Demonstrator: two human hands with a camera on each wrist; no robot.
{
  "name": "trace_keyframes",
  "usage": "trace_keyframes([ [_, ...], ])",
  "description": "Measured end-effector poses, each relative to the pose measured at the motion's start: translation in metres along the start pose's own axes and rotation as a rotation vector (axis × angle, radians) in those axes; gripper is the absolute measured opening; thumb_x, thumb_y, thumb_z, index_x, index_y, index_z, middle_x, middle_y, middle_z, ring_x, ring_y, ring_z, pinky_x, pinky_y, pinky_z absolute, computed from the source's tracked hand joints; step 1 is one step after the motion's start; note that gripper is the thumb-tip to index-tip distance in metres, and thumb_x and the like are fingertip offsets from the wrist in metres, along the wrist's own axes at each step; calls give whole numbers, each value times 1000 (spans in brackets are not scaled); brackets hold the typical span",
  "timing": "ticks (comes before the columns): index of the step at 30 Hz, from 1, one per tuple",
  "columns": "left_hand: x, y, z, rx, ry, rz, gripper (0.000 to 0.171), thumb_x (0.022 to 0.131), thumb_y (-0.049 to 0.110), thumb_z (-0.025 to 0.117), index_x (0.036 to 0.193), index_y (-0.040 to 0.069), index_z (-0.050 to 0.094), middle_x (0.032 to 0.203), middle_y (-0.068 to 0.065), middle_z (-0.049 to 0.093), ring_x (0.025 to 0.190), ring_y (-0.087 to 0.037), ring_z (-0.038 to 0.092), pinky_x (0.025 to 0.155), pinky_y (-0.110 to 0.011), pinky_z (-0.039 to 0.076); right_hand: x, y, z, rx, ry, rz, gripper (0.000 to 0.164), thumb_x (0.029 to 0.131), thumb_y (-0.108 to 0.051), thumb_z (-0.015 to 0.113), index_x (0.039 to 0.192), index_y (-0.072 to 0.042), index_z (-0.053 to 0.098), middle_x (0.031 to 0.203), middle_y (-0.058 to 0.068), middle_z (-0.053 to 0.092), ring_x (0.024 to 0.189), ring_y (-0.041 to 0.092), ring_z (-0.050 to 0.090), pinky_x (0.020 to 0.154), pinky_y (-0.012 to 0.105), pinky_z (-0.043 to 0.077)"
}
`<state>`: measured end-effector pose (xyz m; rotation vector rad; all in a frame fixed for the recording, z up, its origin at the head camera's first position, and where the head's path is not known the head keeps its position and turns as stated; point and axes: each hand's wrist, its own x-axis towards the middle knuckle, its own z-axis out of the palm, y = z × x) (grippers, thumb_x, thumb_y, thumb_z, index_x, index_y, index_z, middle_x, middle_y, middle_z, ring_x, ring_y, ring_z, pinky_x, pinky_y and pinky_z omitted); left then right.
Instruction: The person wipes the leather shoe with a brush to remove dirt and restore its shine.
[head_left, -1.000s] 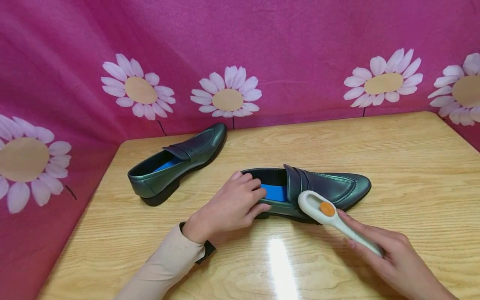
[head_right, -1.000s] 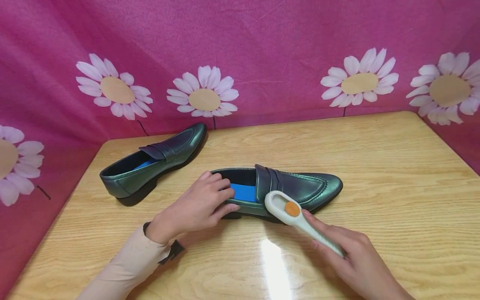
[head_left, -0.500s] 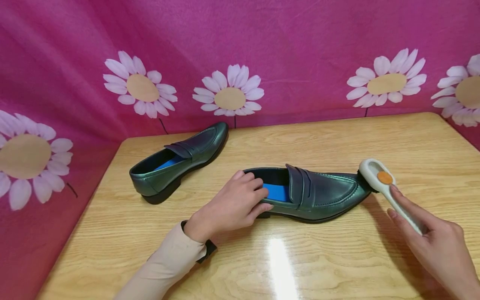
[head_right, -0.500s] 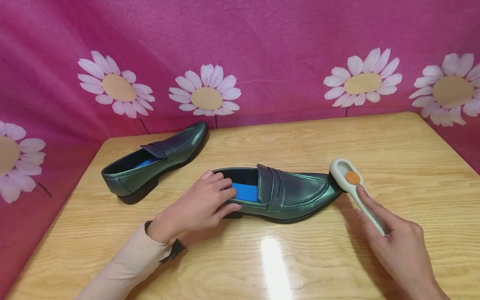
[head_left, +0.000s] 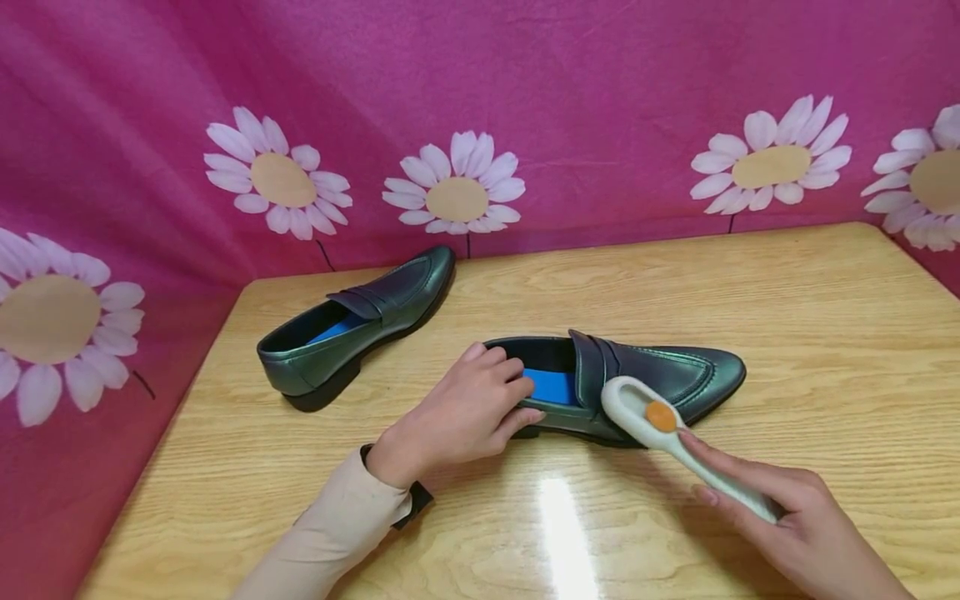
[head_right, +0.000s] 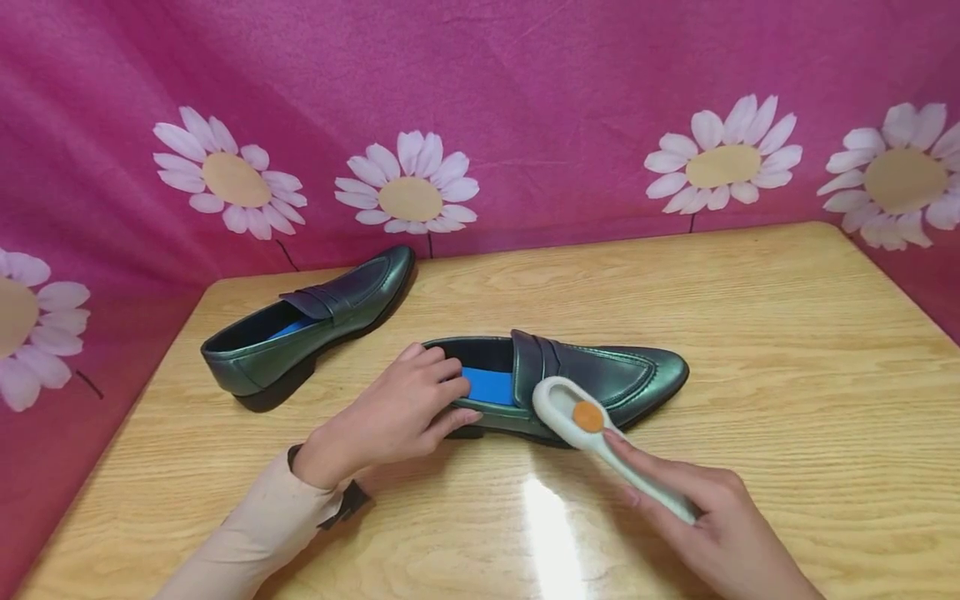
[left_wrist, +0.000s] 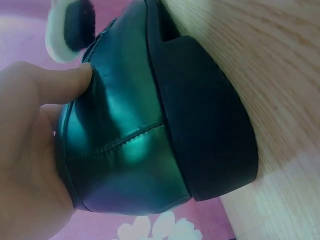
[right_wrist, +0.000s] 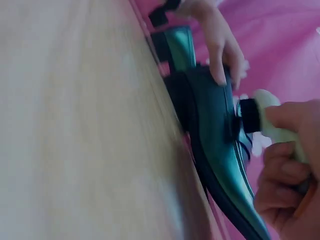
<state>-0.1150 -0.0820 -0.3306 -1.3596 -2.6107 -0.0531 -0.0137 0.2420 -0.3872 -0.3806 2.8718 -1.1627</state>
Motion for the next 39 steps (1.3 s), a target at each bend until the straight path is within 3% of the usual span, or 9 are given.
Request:
trace_keyframes([
  [5,0,0,0,-1,-6,-9,25,98,39,55,88,17,64,83,3,57,82,-16,47,75,-31,33,-2,-13,11,-46,-55,-87,53,89,-24,70,139,-33,52,105,-15,67,81,0,57,63,20,45],
  [12,0,0,1,6,2,-2,25,97,39,55,87,18,64,82,4,56,80,-16,46,74,-31,32,-4,-20,14,-11,200,-269,62,80,1,76,136,-17,57,84,-14,64,67,2,49,56,17,39],
  [17,1,0,-1,-72,9,-12,23,97,38,57,87,18,64,81,4,54,81,-15,47,75,-30,32,-2,-17,11,-46,201,-226,64,80,1,75,137,-21,56,74,-18,53,64,1,45,53,19,36],
  [22,0,-4,-5,-320,171,-118,15,95,25,62,83,16,62,83,3,50,84,-13,44,77,-29,38,-1,-15,9,-104,140,-281,68,78,-1,77,138,-22,55,75,-21,49,66,-2,44,55,16,37],
  [25,0,-10,-12,-344,258,-297,18,92,18,66,78,13,56,83,0,48,84,-18,43,71,-30,38,3,-17,6,-158,168,-275,69,77,-3,79,139,-24,54,84,-20,59,71,-1,49,62,16,43],
  [27,-1,-14,-17,-370,177,-479,21,92,22,65,81,12,51,78,-2,46,76,-19,45,64,-30,37,7,-18,5,-186,183,-242,69,79,-6,78,139,-26,53,91,-18,64,76,0,53,68,17,47],
  [31,-4,-21,-22,-498,-183,-767,32,97,38,53,104,6,53,77,-6,48,68,-21,50,56,-31,36,9,-18,4,-199,149,-235,69,80,-10,78,141,-27,50,95,-17,65,80,0,56,71,21,50],
  [34,-4,-24,-21,-573,-313,-808,45,99,40,43,123,4,52,88,-9,54,78,-23,53,63,-34,40,10,-18,0,-231,134,-327,74,75,-6,80,140,-26,52,88,-21,59,74,-3,50,67,15,45],
  [39,-1,-24,-17,-555,-291,-771,37,98,34,39,118,6,54,96,-9,56,88,-24,53,73,-37,42,19,-26,-8,-298,137,-349,76,76,-7,80,141,-32,50,78,-23,46,68,-4,43,60,15,39],
])
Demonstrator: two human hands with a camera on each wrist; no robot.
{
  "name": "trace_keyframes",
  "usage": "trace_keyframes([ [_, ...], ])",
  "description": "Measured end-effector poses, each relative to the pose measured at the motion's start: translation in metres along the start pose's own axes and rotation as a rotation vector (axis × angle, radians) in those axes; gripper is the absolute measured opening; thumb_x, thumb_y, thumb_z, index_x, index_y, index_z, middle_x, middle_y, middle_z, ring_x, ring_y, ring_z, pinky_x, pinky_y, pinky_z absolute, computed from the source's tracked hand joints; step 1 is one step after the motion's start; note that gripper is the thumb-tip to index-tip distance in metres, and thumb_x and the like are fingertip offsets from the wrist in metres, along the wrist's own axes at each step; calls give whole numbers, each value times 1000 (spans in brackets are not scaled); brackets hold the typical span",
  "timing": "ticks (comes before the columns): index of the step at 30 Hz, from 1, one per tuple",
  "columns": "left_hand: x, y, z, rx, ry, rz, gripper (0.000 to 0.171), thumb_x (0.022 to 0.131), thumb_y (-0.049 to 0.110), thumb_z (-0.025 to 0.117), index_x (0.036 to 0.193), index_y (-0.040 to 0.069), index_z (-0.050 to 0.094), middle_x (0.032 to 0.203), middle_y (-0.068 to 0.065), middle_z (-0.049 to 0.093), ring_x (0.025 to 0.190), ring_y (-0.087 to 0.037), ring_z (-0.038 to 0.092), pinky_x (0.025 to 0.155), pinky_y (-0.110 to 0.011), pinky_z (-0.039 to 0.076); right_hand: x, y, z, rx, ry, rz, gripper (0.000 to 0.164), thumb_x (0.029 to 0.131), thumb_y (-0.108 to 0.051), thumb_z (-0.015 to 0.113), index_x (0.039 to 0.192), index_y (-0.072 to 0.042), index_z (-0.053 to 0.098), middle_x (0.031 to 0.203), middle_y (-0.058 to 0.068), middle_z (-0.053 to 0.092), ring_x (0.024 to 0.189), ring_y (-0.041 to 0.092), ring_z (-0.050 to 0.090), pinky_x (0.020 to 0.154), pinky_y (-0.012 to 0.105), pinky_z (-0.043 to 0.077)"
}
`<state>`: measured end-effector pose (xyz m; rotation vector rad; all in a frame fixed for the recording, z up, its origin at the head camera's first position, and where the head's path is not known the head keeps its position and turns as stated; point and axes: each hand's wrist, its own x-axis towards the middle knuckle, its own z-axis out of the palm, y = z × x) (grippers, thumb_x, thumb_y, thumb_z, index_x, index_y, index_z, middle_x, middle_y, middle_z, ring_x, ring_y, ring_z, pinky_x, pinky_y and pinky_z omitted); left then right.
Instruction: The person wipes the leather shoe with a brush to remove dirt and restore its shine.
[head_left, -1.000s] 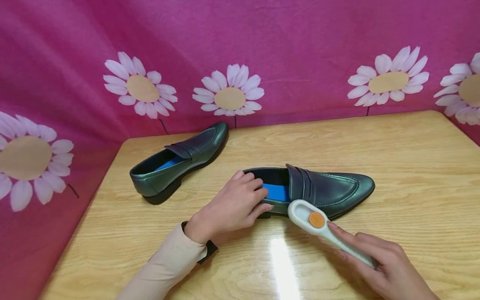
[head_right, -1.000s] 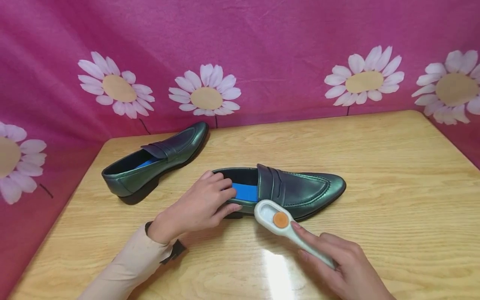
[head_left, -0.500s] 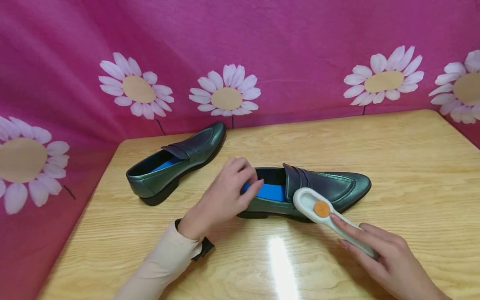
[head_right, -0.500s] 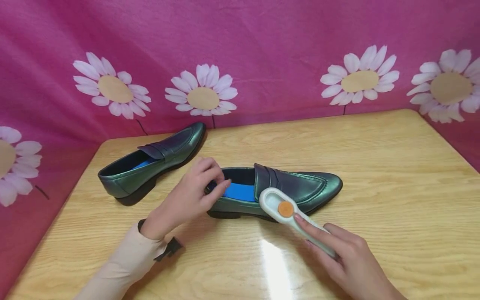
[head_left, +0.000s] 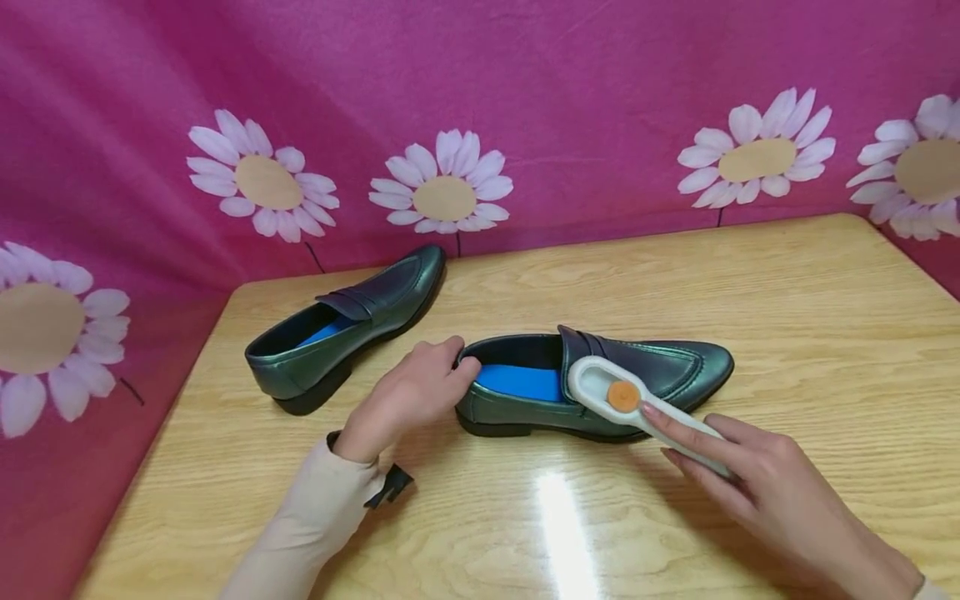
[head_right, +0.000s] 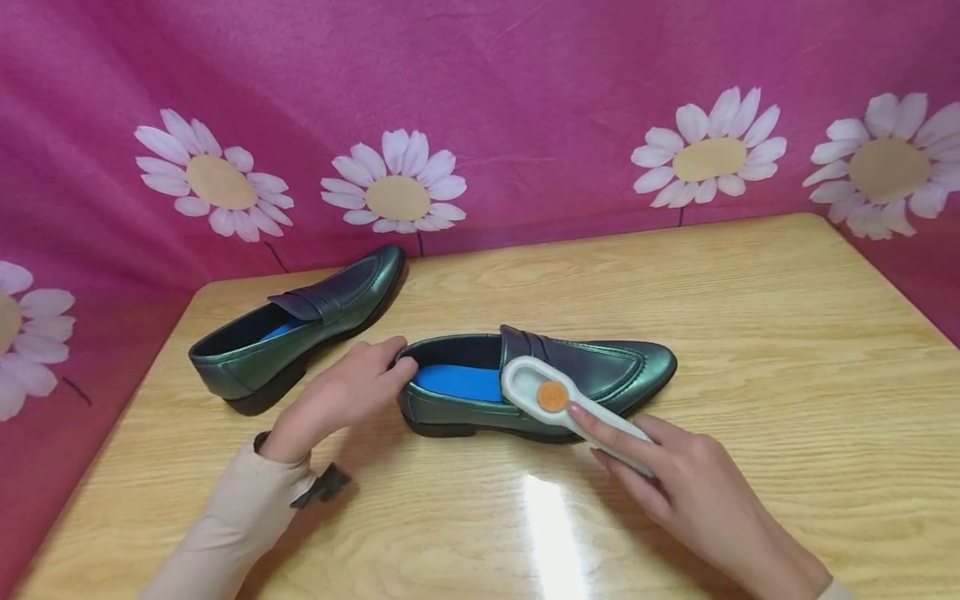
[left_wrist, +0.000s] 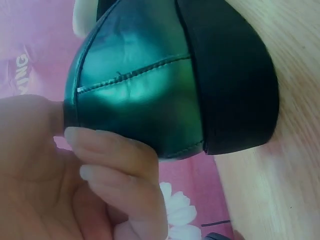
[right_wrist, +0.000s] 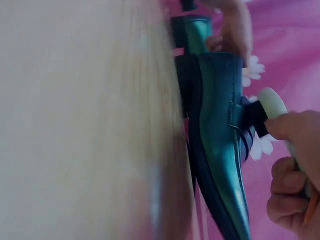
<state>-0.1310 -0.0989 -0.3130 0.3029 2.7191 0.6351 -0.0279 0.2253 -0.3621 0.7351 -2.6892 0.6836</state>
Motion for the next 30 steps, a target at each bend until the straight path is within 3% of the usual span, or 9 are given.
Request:
trace_keyframes([
  [3,0,-1,2,8,5,7,34,98,33,38,112,7,54,94,-9,57,88,-24,54,73,-38,42,7,-4,3,36,-20,41,74,81,-10,77,144,-33,45,86,-21,58,74,-2,48,63,19,45],
  [7,0,-1,3,12,13,24,32,98,34,37,109,9,55,95,-9,57,89,-24,54,74,-38,42,10,-5,5,113,-59,-11,73,80,-8,77,143,-29,47,104,-15,66,81,-3,55,71,15,48],
  [11,1,-1,2,15,30,43,28,99,32,37,100,10,54,87,-10,55,87,-25,53,73,-38,41,13,-3,3,117,-54,-27,73,79,-5,78,142,-28,49,96,-18,65,78,-4,55,71,14,47],
  [16,0,-1,2,16,22,18,38,99,33,36,119,7,55,107,-13,59,96,-26,54,81,-40,43,19,-2,6,112,2,53,69,85,-10,74,145,-29,44,93,-18,66,83,1,59,73,15,47],
  [22,0,0,3,17,20,5,45,99,35,35,129,6,51,119,-14,58,104,-27,53,87,-43,44,16,-1,4,214,-94,27,60,89,-12,70,143,-28,48,102,-15,68,87,0,61,74,15,47],
  [25,0,0,2,15,21,11,45,99,35,35,129,6,51,120,-14,57,105,-27,53,87,-43,44,16,2,5,245,-91,85,59,91,-14,68,143,-30,47,113,-11,66,89,0,61,73,11,46],
  [27,0,0,2,12,18,10,44,99,35,35,129,6,51,119,-14,57,104,-27,53,86,-42,44,18,5,7,252,-29,150,59,91,-14,67,144,-31,45,104,-4,68,79,1,59,65,9,43],
  [28,0,0,2,13,19,10,43,99,35,35,126,6,52,116,-13,58,101,-26,53,84,-41,44,19,7,8,256,8,176,59,91,-14,67,144,-30,45,91,-2,66,69,1,54,59,10,40],
  [30,0,-1,3,13,21,11,40,99,34,35,123,7,53,111,-13,58,97,-26,53,80,-40,43,20,10,10,273,50,241,58,93,-15,65,144,-32,44,71,-2,54,53,4,40,48,17,33],
])
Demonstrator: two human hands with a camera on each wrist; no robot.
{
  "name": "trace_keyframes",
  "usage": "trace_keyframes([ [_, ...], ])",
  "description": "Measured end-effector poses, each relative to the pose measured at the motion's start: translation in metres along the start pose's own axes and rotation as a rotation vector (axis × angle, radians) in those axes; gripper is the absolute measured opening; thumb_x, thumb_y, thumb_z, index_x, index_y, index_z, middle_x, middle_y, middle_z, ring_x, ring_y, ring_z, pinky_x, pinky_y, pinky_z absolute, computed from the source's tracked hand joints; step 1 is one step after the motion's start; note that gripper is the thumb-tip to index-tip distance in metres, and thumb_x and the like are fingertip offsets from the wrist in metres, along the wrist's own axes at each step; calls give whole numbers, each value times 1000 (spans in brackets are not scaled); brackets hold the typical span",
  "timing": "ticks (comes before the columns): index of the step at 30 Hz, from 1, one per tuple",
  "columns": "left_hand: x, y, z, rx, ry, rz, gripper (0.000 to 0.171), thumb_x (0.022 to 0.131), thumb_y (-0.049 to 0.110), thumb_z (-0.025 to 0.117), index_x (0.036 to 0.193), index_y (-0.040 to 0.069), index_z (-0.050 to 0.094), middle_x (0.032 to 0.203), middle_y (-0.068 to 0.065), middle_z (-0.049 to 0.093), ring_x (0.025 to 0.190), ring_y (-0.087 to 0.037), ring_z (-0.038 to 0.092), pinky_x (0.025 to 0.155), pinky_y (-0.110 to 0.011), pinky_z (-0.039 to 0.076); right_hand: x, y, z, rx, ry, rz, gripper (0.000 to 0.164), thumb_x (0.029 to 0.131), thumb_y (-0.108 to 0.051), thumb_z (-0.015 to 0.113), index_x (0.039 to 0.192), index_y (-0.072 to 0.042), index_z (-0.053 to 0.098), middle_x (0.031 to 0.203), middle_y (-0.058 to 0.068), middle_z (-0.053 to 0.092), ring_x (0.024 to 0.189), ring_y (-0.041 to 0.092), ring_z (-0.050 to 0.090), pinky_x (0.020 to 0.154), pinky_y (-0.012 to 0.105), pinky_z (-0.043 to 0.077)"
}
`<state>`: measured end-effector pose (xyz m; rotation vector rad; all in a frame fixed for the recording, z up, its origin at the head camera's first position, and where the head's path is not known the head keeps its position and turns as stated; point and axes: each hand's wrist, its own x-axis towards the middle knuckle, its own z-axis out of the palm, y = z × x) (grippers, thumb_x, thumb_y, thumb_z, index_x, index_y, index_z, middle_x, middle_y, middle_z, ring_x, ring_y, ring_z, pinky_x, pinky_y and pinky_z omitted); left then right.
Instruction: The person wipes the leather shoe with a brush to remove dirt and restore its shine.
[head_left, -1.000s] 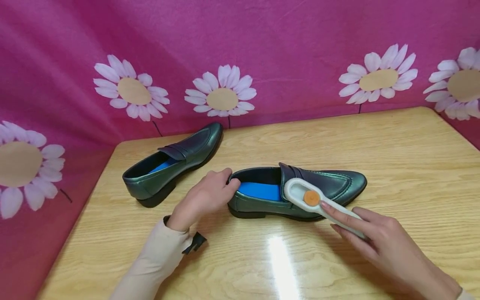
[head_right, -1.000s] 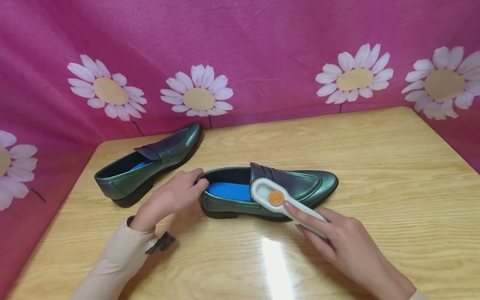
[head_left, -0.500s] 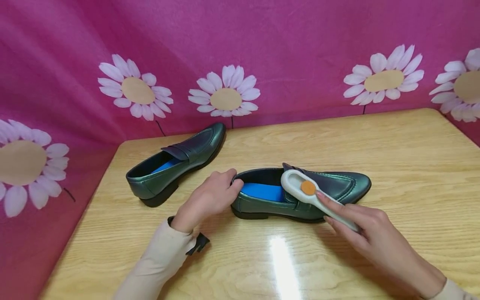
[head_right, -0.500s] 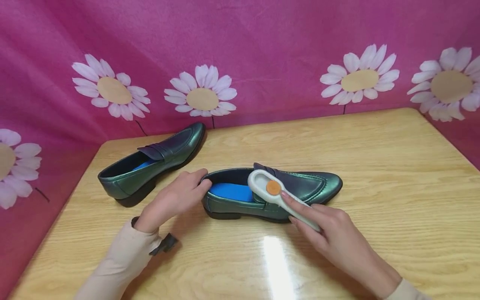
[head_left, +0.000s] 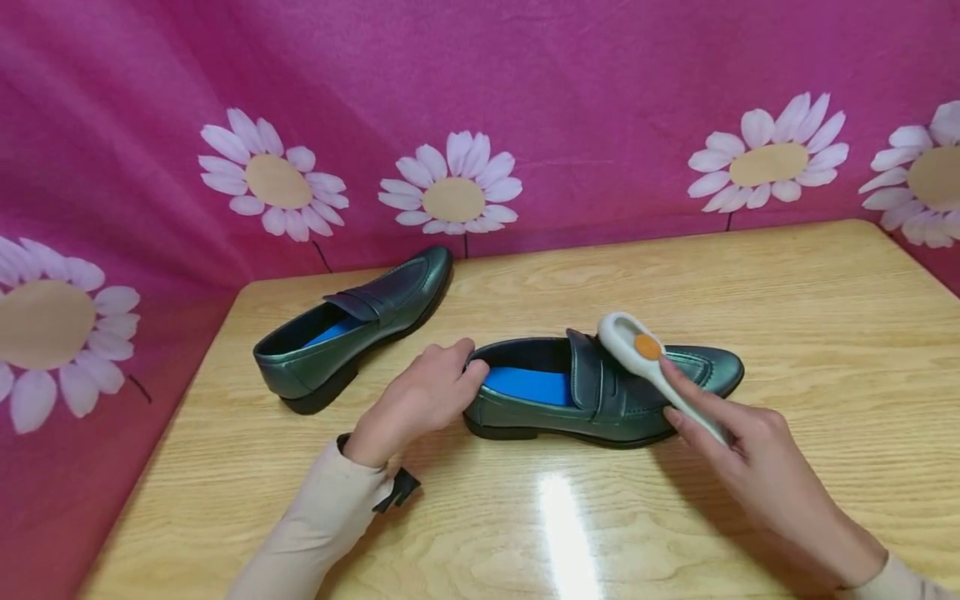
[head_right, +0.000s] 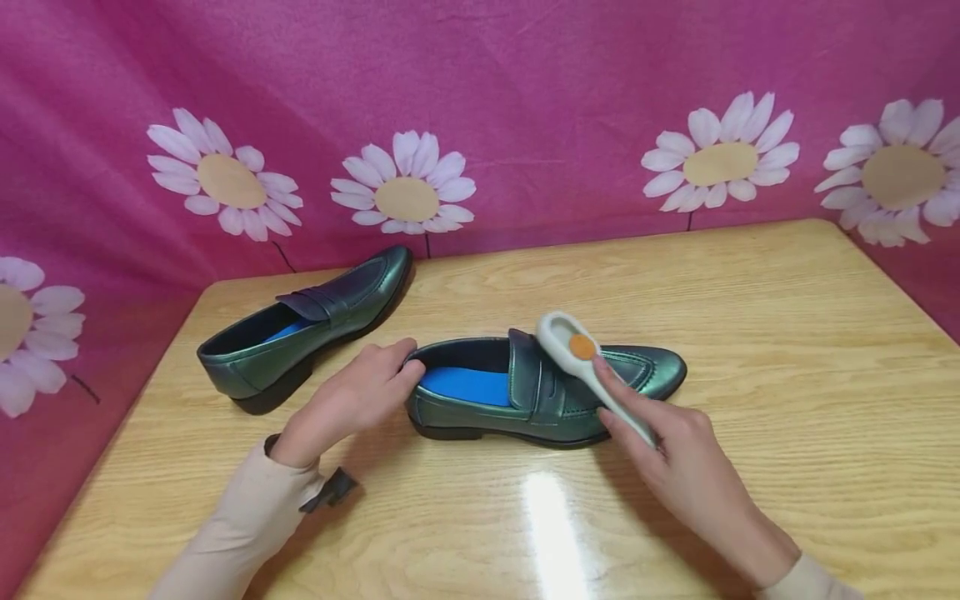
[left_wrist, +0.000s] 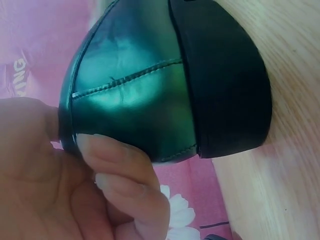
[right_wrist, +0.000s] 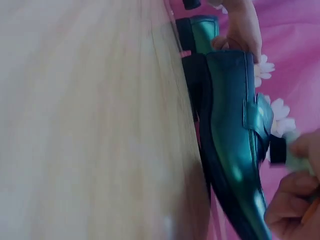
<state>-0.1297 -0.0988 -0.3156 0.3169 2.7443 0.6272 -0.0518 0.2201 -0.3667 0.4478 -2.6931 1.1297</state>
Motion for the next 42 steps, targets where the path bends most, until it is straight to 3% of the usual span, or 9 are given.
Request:
trace_keyframes([
  [3,0,0,1,-3,-2,1,41,99,34,35,124,6,53,113,-13,58,98,-26,53,81,-41,44,0,5,-1,28,14,43,57,95,-16,63,145,-33,43,63,-4,34,48,6,28,45,24,28],
  [5,0,-1,1,-6,-5,-1,43,99,34,34,127,6,52,116,-14,58,100,-26,53,84,-41,44,-1,5,-2,58,-29,41,56,95,-15,62,145,-32,42,72,1,52,53,4,37,47,22,30],
  [7,0,-1,1,-9,-6,-3,44,99,35,34,129,6,51,119,-14,57,101,-26,53,86,-42,44,-3,4,-2,86,-78,0,56,95,-12,62,145,-29,44,101,8,66,72,0,54,57,15,38],
  [10,0,-1,0,-13,-2,-7,45,99,35,34,130,6,50,121,-14,57,102,-26,53,88,-42,44,-3,-1,-3,83,-143,-70,55,94,-11,63,143,-27,46,132,1,59,109,-1,56,77,11,44],
  [13,0,-2,-1,-17,1,-13,46,99,35,33,131,6,50,122,-13,56,102,-26,53,88,-43,44,1,-9,-1,41,-160,-79,54,95,-16,63,144,-31,45,100,-4,68,99,2,59,76,12,45],
  [17,0,-5,-1,-22,8,-18,45,99,34,34,130,6,51,121,-13,57,101,-26,53,85,-42,44,12,-16,7,23,-101,-64,55,95,-19,63,144,-34,43,68,-8,47,60,5,43,53,18,37],
  [25,0,-8,5,-32,-4,-10,40,99,35,34,121,7,52,106,-11,57,93,-25,52,77,-39,43,35,-12,13,-24,-38,-4,55,97,-25,60,147,-32,39,72,0,53,46,7,27,42,25,28],
  [34,4,-3,-1,4,-39,2,45,99,37,33,128,6,49,120,-13,56,101,-26,53,87,-42,44,5,6,-14,-80,-29,72,56,96,-22,62,145,-36,41,58,-5,32,47,9,29,43,25,28],
  [42,2,-2,-3,0,-63,0,46,100,36,33,132,6,47,121,-13,56,99,-25,52,84,-40,43,-2,34,-34,-412,152,16,52,94,-21,64,143,-26,48,50,-6,30,50,15,32,49,31,27],
])
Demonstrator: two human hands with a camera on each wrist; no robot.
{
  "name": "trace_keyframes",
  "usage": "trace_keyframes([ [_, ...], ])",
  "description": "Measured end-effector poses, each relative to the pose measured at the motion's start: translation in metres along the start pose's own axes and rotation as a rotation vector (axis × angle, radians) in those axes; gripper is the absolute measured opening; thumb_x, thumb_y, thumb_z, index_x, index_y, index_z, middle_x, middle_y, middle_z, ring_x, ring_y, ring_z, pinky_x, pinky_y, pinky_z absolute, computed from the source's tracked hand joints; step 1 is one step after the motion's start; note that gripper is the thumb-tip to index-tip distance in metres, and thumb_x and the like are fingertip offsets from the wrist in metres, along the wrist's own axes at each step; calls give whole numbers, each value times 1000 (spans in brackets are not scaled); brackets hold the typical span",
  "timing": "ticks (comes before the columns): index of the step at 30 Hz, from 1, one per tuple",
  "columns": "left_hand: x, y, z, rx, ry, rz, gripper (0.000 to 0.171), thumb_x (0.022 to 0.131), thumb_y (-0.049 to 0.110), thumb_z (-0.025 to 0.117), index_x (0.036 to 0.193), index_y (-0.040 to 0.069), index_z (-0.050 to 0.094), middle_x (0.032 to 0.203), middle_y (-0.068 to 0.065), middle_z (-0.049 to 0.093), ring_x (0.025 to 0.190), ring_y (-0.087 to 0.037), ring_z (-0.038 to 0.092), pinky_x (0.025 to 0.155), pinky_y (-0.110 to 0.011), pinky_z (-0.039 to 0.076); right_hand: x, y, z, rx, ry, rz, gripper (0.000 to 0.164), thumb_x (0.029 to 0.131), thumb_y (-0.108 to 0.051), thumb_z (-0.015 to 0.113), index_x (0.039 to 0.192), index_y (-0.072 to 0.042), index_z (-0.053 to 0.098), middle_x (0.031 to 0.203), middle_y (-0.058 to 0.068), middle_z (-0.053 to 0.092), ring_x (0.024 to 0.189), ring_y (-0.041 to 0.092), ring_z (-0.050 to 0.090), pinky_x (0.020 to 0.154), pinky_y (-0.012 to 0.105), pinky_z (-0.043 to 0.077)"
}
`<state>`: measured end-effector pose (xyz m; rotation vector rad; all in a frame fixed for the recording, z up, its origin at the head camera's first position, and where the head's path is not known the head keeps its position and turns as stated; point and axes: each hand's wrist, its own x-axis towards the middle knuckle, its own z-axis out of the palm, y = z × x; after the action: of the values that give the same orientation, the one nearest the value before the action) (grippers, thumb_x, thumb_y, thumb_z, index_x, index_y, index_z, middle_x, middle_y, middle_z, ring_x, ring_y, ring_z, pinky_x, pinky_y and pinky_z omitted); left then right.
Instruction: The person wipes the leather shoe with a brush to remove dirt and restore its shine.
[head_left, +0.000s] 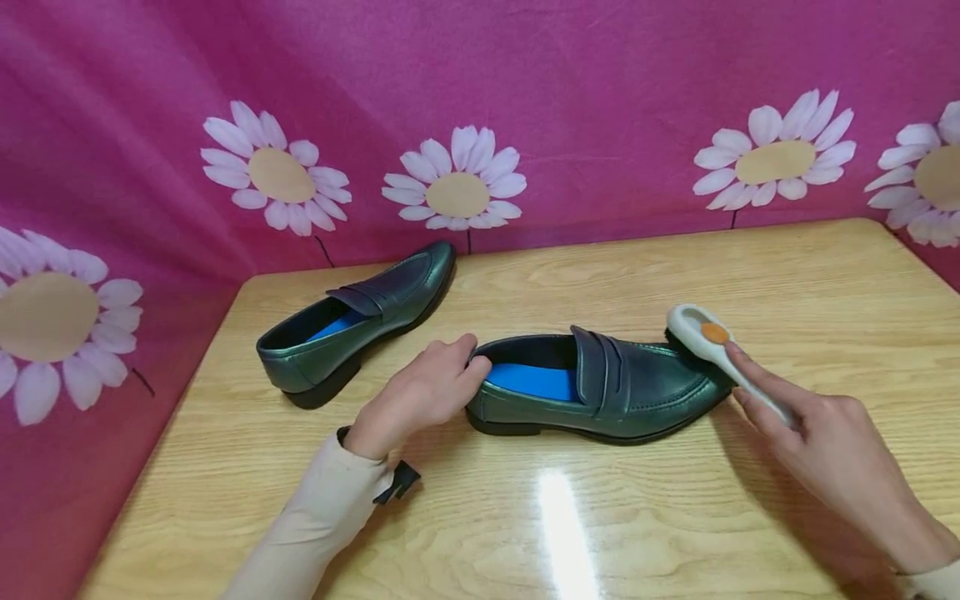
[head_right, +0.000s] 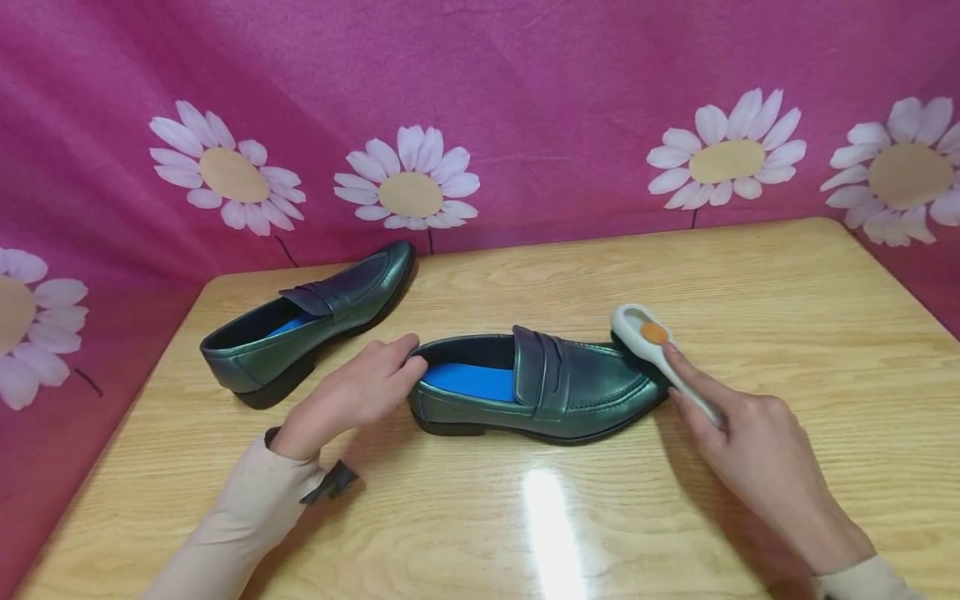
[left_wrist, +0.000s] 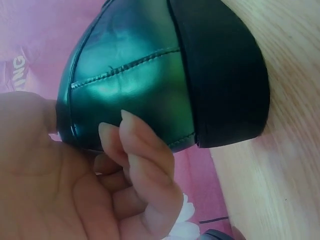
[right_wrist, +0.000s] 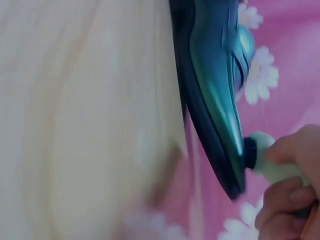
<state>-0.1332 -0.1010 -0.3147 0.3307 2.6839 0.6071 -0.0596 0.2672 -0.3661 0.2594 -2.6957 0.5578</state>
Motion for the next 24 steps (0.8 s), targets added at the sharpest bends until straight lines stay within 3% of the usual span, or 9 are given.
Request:
trace_keyframes([
  [3,0,1,0,6,2,9,43,100,36,33,126,6,49,115,-13,57,96,-25,53,81,-39,42,-2,9,-10,-42,-27,110,51,97,-26,58,146,-26,42,50,-2,32,51,21,34,49,32,25],
  [6,-1,1,-1,11,5,17,43,99,36,32,125,6,49,115,-13,57,98,-25,53,83,-39,42,-4,9,-13,-30,-53,165,52,98,-27,56,147,-26,39,51,-1,34,52,24,37,50,33,27],
  [13,-1,1,0,1,13,8,46,99,35,33,129,4,48,117,-14,57,100,-26,52,84,-40,42,0,-30,9,118,-79,24,53,96,-22,61,146,-24,42,52,-6,31,48,10,26,48,27,26],
  [16,-1,0,2,-11,8,-12,45,99,36,34,129,5,48,116,-13,56,98,-26,52,85,-41,43,10,-45,15,245,-154,53,51,98,-28,58,147,-27,41,57,-5,31,44,7,24,44,27,26],
  [18,-1,-1,2,-16,2,-26,46,99,36,34,130,5,47,119,-13,56,99,-26,52,87,-41,43,17,-50,16,361,-219,116,50,100,-34,53,147,-31,39,60,-2,34,43,9,26,43,29,28],
  [22,0,0,3,-22,-6,-42,49,99,37,34,135,5,44,125,-13,54,102,-25,51,92,-43,44,25,-50,15,719,-338,254,49,102,-33,48,149,-32,33,61,-1,33,44,16,30,39,33,27],
  [24,2,0,2,-21,2,-35,48,99,37,34,133,5,45,123,-13,55,100,-25,51,89,-42,45,27,-50,13,828,-363,287,50,102,-30,49,149,-32,33,60,-1,33,44,18,32,39,35,27],
])
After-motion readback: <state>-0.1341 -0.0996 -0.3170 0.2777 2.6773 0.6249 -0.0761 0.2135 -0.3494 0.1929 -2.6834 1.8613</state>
